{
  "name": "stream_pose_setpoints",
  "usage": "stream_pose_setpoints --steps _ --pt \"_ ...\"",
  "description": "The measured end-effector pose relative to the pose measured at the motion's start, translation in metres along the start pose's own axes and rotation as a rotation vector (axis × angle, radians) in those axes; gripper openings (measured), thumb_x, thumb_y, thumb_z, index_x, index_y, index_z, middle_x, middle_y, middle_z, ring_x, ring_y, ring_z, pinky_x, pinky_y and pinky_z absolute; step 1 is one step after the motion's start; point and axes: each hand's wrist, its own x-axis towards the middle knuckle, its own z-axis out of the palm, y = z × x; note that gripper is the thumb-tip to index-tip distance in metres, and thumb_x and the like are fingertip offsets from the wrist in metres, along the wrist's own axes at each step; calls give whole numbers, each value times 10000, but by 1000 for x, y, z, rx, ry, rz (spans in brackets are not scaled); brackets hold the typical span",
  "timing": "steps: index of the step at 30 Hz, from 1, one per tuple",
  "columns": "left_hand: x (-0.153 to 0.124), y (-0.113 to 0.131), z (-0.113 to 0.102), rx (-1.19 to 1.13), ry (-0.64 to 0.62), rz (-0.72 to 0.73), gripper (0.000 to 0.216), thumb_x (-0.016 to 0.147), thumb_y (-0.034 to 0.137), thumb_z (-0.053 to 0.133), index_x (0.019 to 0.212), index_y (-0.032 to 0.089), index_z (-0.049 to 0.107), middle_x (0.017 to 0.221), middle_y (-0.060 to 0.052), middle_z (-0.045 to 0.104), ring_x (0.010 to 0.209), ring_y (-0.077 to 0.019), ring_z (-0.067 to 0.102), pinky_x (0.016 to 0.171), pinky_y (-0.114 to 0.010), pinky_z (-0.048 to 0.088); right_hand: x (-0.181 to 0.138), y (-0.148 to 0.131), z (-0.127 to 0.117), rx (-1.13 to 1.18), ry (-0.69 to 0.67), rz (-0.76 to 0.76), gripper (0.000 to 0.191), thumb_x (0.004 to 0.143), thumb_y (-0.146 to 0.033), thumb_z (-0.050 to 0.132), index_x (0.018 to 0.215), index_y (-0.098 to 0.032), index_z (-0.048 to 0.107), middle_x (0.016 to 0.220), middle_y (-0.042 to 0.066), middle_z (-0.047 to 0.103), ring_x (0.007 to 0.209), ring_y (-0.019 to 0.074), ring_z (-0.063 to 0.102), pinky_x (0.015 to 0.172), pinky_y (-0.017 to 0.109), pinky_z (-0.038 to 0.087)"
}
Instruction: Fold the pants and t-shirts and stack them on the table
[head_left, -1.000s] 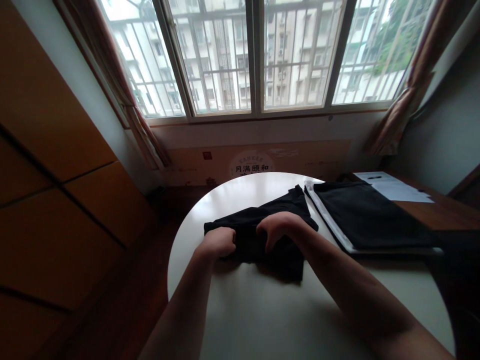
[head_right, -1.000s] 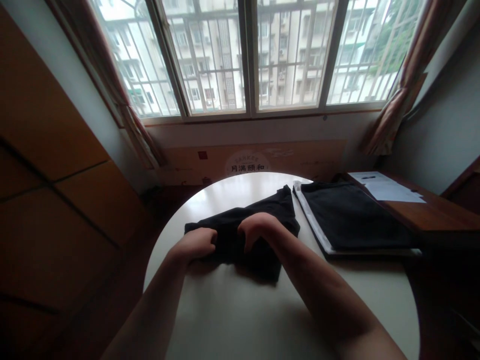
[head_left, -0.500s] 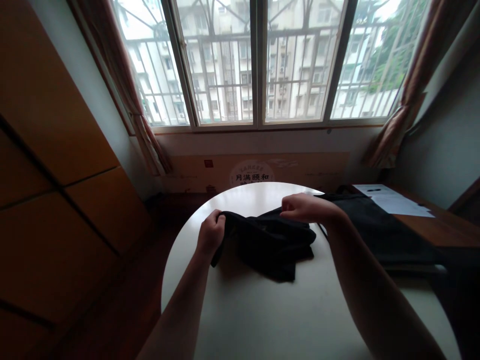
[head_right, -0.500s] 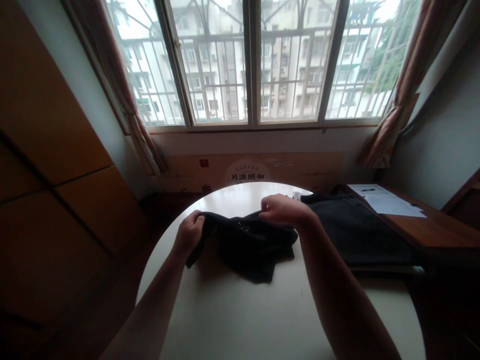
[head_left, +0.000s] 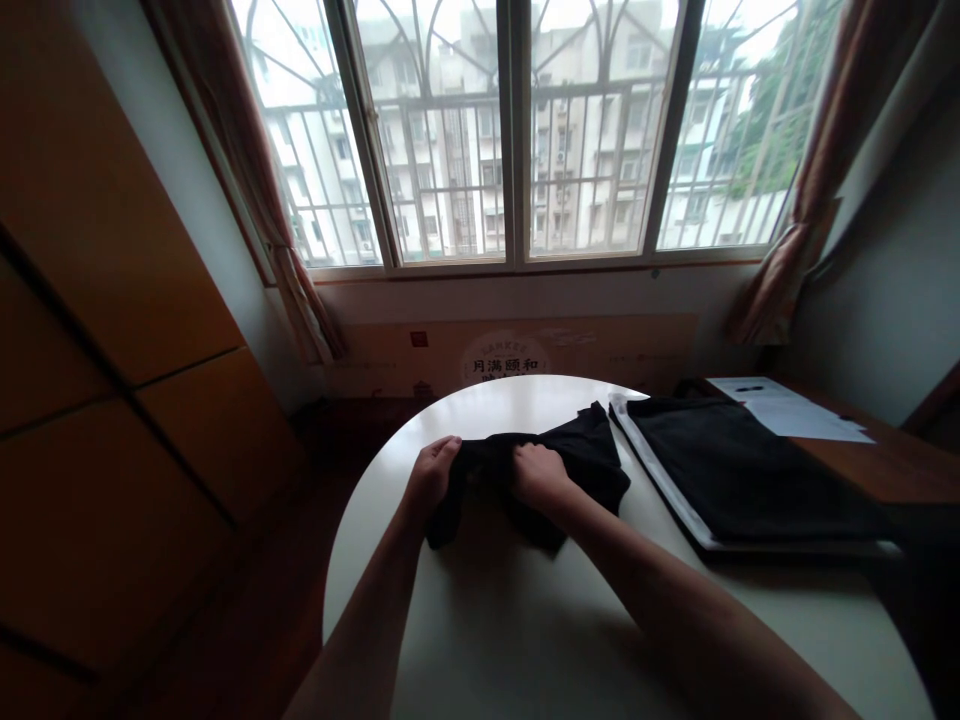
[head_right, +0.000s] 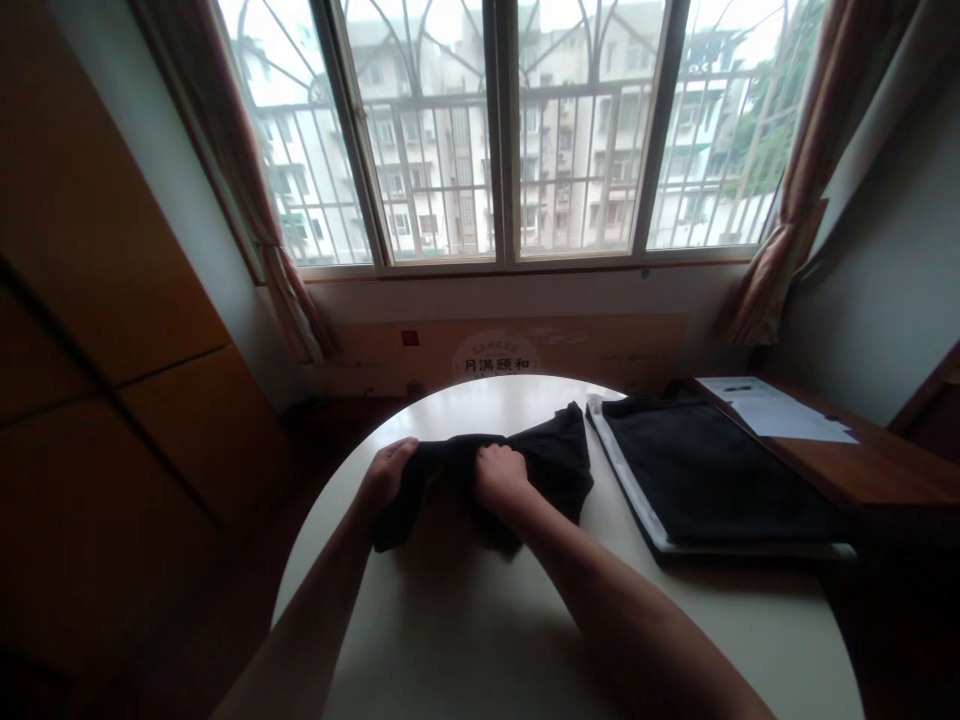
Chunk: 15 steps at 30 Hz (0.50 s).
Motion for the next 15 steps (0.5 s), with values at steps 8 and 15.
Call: stream_pose_setpoints --steps 8,15 --pt "3 4 -3 -110 -67 -89 304 589 414 682 767 175 619 636 16 606 580 -151 554 540 -249 438 0 0 13 23 5 6 690 833 -563 603 1353 -115 531 1235 237 645 1104 392 624 881 484 516" --pt "0 -2 -4 -103 -74 -95 191 644 316 567 773 183 611 613 31 582 555 -131 504 512 -231 380 4 2 6 -3 -108 41 386 839 -245 570 1204 -144 644 1172 194 696 1026 334 684 820 415 535"
